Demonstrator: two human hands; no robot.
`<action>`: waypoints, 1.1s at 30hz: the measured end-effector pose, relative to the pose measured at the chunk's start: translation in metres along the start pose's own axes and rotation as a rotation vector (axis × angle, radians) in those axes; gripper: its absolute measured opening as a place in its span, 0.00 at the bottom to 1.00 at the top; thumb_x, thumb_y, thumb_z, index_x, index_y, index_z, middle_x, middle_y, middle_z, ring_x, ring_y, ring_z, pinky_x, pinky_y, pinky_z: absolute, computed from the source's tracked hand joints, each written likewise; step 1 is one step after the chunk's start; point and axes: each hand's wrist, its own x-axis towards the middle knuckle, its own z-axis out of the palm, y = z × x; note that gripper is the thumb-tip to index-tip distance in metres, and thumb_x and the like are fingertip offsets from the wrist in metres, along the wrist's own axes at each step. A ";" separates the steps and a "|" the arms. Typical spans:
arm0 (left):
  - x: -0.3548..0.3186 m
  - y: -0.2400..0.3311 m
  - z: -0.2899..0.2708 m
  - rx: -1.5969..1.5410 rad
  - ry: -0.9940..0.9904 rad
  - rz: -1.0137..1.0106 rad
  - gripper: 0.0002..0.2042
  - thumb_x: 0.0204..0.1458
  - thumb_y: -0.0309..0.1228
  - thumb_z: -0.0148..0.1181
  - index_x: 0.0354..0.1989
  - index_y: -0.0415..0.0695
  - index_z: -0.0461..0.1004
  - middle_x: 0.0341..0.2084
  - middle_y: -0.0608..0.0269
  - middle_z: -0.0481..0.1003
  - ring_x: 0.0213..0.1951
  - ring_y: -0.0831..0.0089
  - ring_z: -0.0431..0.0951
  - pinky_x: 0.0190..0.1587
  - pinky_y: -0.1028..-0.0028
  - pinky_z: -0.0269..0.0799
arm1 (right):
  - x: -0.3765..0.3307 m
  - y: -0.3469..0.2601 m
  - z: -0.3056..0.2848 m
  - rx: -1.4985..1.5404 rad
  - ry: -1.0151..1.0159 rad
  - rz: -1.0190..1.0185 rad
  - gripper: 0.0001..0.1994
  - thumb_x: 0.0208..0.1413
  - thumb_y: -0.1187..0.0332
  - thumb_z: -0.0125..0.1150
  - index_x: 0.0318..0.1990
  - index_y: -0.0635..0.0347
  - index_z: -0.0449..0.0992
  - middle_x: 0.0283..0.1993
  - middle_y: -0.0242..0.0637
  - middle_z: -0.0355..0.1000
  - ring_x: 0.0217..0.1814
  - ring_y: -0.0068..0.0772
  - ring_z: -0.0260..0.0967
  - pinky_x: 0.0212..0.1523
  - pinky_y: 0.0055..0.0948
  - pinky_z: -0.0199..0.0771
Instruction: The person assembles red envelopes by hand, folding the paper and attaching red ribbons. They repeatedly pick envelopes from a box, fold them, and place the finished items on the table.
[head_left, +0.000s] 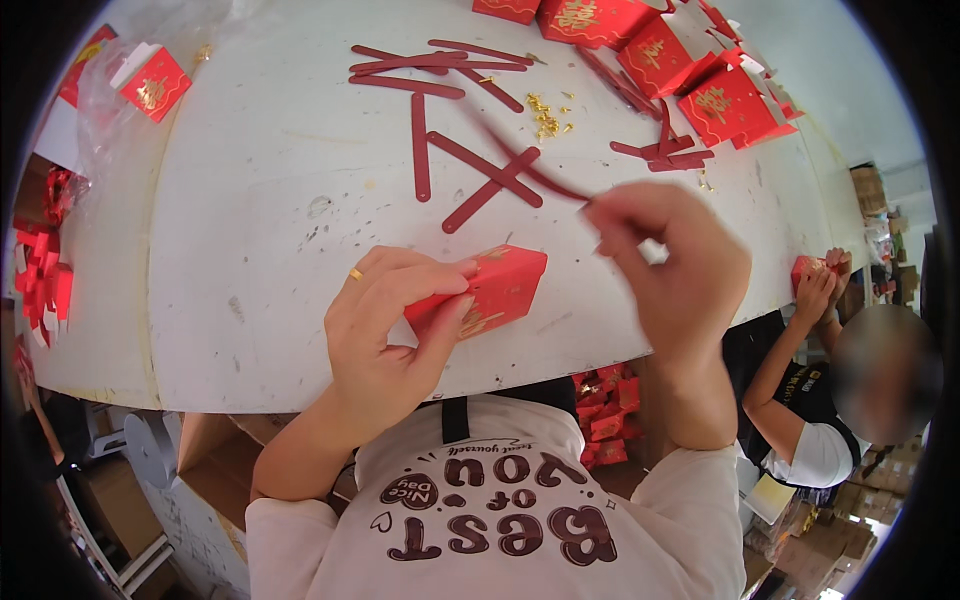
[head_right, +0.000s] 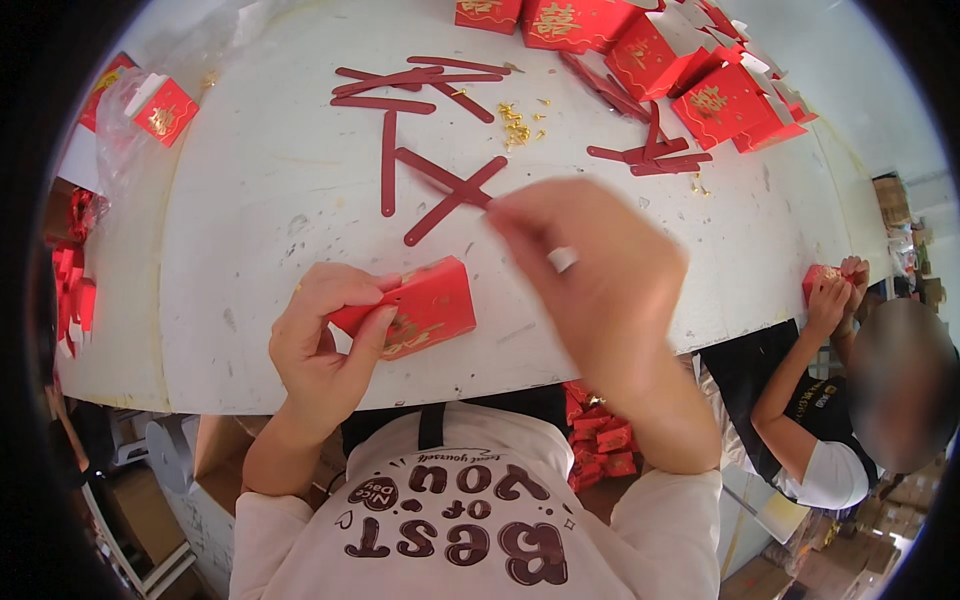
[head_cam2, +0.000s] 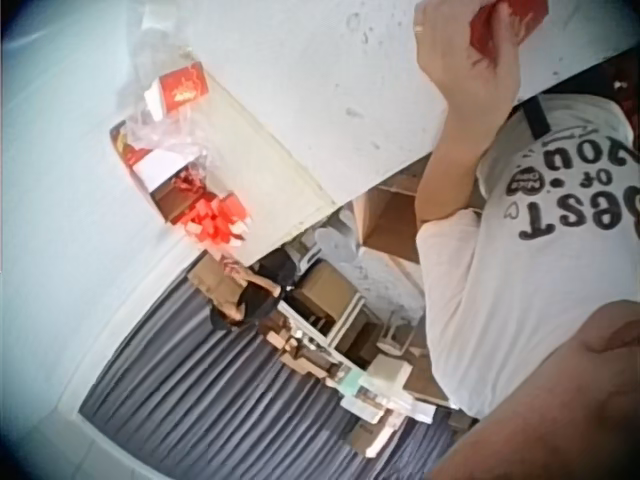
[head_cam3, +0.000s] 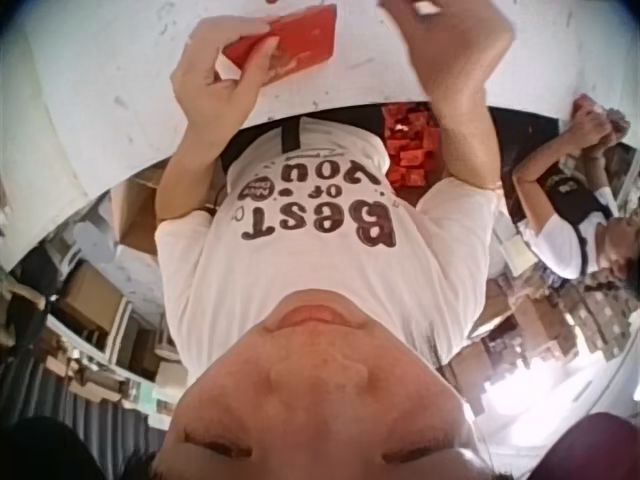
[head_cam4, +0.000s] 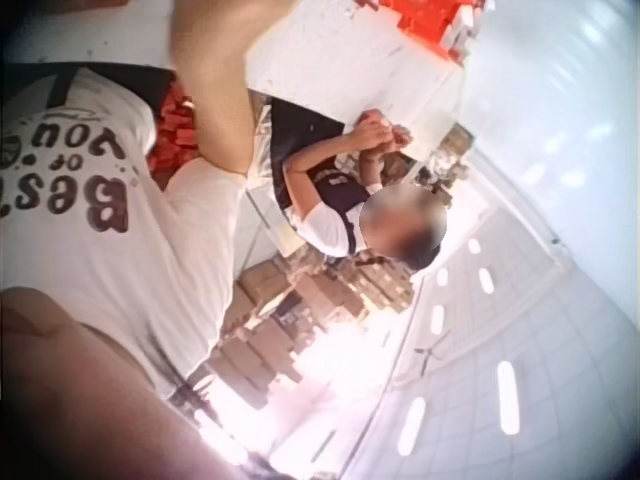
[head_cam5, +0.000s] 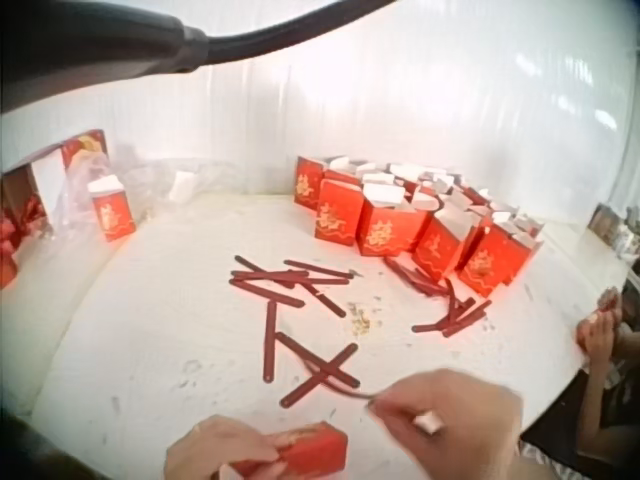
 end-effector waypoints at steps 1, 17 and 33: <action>0.000 -0.001 0.001 -0.008 0.002 -0.012 0.12 0.39 0.14 0.61 0.33 0.40 0.75 0.30 0.60 0.77 0.29 0.68 0.72 0.31 0.74 0.68 | -0.007 -0.004 0.006 -0.066 0.014 -0.184 0.09 0.41 0.82 0.63 0.34 0.71 0.74 0.29 0.41 0.73 0.27 0.29 0.72 0.28 0.21 0.72; 0.001 0.012 0.004 0.109 -0.026 -0.069 0.08 0.43 0.16 0.62 0.33 0.37 0.77 0.31 0.61 0.75 0.31 0.71 0.72 0.30 0.77 0.69 | -0.060 -0.014 0.060 -0.008 0.130 -0.310 0.15 0.34 0.79 0.61 0.35 0.71 0.75 0.35 0.44 0.71 0.29 0.35 0.71 0.27 0.24 0.74; 0.001 0.013 0.008 -0.004 0.032 -0.217 0.04 0.47 0.20 0.61 0.31 0.36 0.78 0.30 0.62 0.77 0.32 0.74 0.73 0.34 0.78 0.67 | -0.079 -0.020 0.054 0.803 0.160 0.299 0.09 0.47 0.84 0.61 0.37 0.64 0.78 0.39 0.41 0.73 0.35 0.27 0.72 0.34 0.21 0.74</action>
